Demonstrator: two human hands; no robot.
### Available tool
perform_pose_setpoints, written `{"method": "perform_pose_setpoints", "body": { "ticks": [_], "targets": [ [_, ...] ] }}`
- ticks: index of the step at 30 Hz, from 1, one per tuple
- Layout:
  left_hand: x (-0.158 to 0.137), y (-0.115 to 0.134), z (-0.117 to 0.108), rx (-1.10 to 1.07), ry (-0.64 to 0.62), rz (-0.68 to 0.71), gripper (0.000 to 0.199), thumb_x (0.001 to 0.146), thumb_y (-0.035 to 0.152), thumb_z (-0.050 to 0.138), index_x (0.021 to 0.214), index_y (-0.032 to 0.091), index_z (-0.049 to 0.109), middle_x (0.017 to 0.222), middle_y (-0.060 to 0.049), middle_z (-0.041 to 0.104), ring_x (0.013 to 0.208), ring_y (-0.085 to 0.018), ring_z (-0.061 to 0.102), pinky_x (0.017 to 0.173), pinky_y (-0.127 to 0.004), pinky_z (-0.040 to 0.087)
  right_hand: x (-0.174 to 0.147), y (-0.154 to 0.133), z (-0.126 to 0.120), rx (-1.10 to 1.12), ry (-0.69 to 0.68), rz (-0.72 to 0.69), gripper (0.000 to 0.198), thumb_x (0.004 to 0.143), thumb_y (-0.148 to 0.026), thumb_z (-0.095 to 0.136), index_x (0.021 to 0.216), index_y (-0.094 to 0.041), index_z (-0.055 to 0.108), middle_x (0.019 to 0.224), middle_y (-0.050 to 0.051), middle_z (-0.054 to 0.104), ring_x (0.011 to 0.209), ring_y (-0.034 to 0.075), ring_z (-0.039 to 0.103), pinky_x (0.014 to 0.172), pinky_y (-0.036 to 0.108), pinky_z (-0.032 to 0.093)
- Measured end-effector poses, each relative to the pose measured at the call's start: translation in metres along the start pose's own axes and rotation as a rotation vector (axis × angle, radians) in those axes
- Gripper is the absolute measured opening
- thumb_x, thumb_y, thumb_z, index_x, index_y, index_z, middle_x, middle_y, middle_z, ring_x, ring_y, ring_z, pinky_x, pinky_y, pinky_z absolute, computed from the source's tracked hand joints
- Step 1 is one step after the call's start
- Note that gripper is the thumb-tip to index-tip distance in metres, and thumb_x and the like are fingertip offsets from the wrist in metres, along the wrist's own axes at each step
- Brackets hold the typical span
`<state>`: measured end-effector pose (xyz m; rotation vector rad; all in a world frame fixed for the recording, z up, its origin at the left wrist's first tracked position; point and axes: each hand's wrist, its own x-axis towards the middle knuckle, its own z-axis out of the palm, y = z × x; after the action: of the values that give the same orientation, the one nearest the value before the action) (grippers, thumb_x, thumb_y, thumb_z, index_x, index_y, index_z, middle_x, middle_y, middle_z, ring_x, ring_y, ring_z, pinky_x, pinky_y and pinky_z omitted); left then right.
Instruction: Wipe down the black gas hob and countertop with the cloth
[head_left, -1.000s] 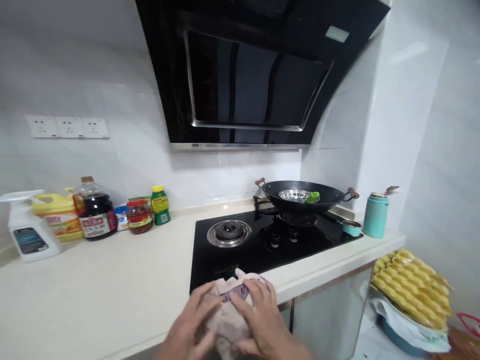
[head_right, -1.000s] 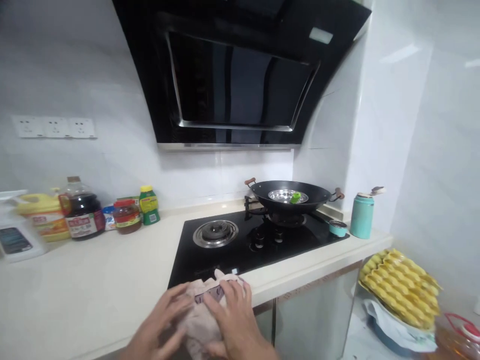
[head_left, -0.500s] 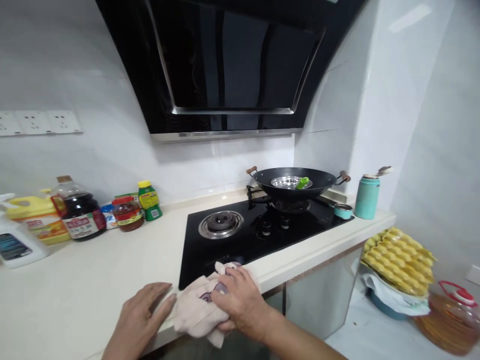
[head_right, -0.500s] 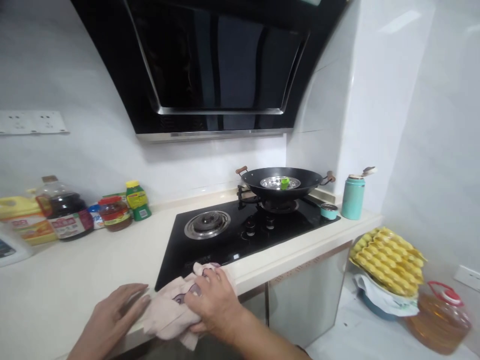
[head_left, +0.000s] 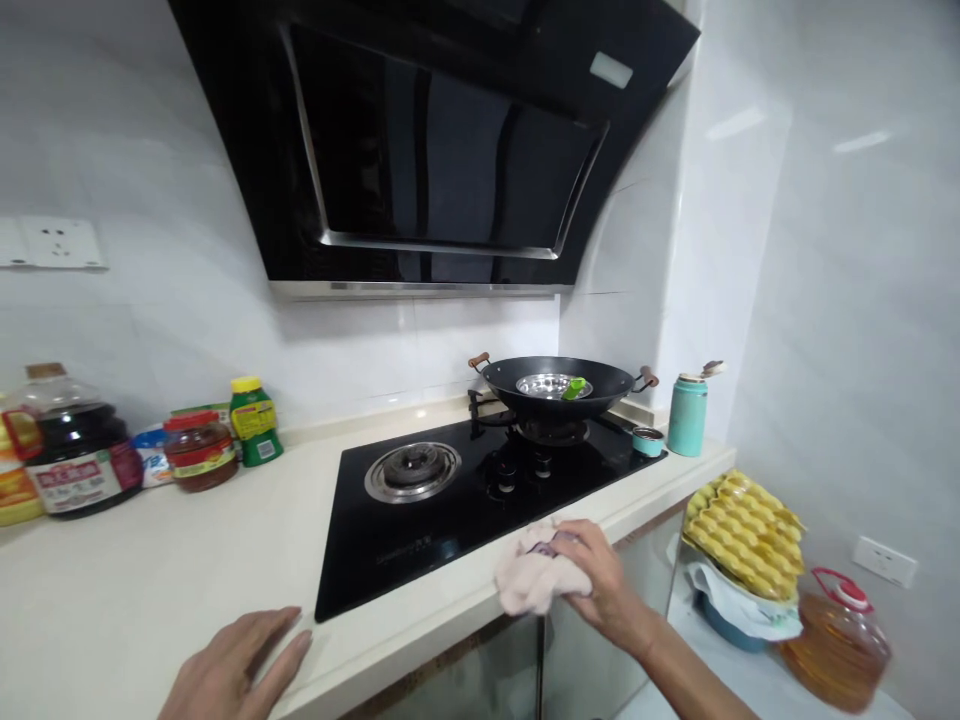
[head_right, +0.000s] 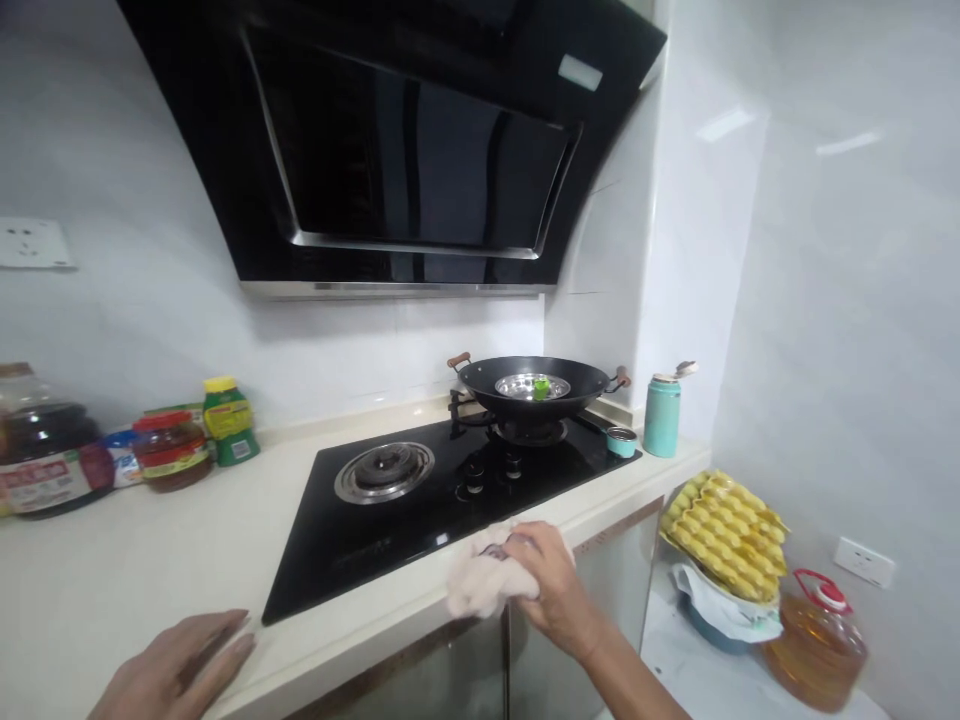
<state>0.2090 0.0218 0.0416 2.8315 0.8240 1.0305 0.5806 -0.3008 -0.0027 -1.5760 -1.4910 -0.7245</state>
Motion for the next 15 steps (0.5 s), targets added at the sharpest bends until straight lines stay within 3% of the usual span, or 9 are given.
{"method": "perform_pose_setpoints", "body": {
  "ticks": [5, 7, 11, 13, 15],
  "targets": [
    [-0.002, 0.006, 0.0, 0.019, -0.016, -0.027, 0.047, 0.087, 0.065, 0.054, 0.102, 0.029, 0.08, 0.107, -0.004, 0.081, 0.098, -0.028, 0.076, 0.089, -0.037, 0.061, 0.007, 0.045, -0.045, -0.152, 0.153, 0.314, 0.043, 0.083, -0.027, 0.057, 0.126, -0.024, 0.061, 0.129, 0.013, 0.052, 0.12, 0.031, 0.055, 0.105, 0.053, 0.048],
    [-0.002, 0.008, 0.0, 0.024, -0.021, -0.037, 0.05, 0.086, 0.066, 0.053, 0.102, 0.028, 0.08, 0.108, -0.005, 0.081, 0.099, -0.029, 0.076, 0.09, -0.038, 0.06, 0.015, 0.066, -0.056, -0.258, 0.141, 0.455, 0.047, 0.084, -0.03, 0.054, 0.131, -0.024, 0.059, 0.127, 0.012, 0.054, 0.118, 0.03, 0.055, 0.104, 0.05, 0.047],
    [-0.002, 0.011, -0.002, 0.027, -0.028, -0.05, 0.049, 0.087, 0.065, 0.053, 0.104, 0.028, 0.08, 0.109, -0.005, 0.081, 0.1, -0.028, 0.075, 0.089, -0.038, 0.06, 0.035, 0.085, -0.054, -0.532, -0.214, 0.717, 0.041, 0.09, -0.039, 0.051, 0.126, -0.026, 0.065, 0.119, 0.01, 0.06, 0.11, 0.031, 0.057, 0.095, 0.05, 0.045],
    [-0.002, 0.013, -0.003, 0.027, -0.036, -0.053, 0.048, 0.088, 0.064, 0.052, 0.104, 0.028, 0.079, 0.109, -0.005, 0.08, 0.1, -0.028, 0.075, 0.089, -0.038, 0.06, 0.045, 0.078, -0.044, -0.64, -0.345, 0.739, 0.04, 0.092, -0.047, 0.052, 0.12, -0.024, 0.068, 0.117, 0.012, 0.061, 0.109, 0.033, 0.056, 0.092, 0.049, 0.043],
    [-0.002, 0.014, -0.004, 0.025, -0.038, -0.058, 0.05, 0.088, 0.065, 0.051, 0.104, 0.027, 0.079, 0.11, -0.006, 0.08, 0.101, -0.029, 0.075, 0.09, -0.039, 0.059, 0.055, 0.06, -0.029, -0.661, -0.394, 0.686, 0.043, 0.094, -0.053, 0.052, 0.119, -0.022, 0.068, 0.115, 0.012, 0.06, 0.107, 0.032, 0.055, 0.089, 0.046, 0.042]
  ]
}}
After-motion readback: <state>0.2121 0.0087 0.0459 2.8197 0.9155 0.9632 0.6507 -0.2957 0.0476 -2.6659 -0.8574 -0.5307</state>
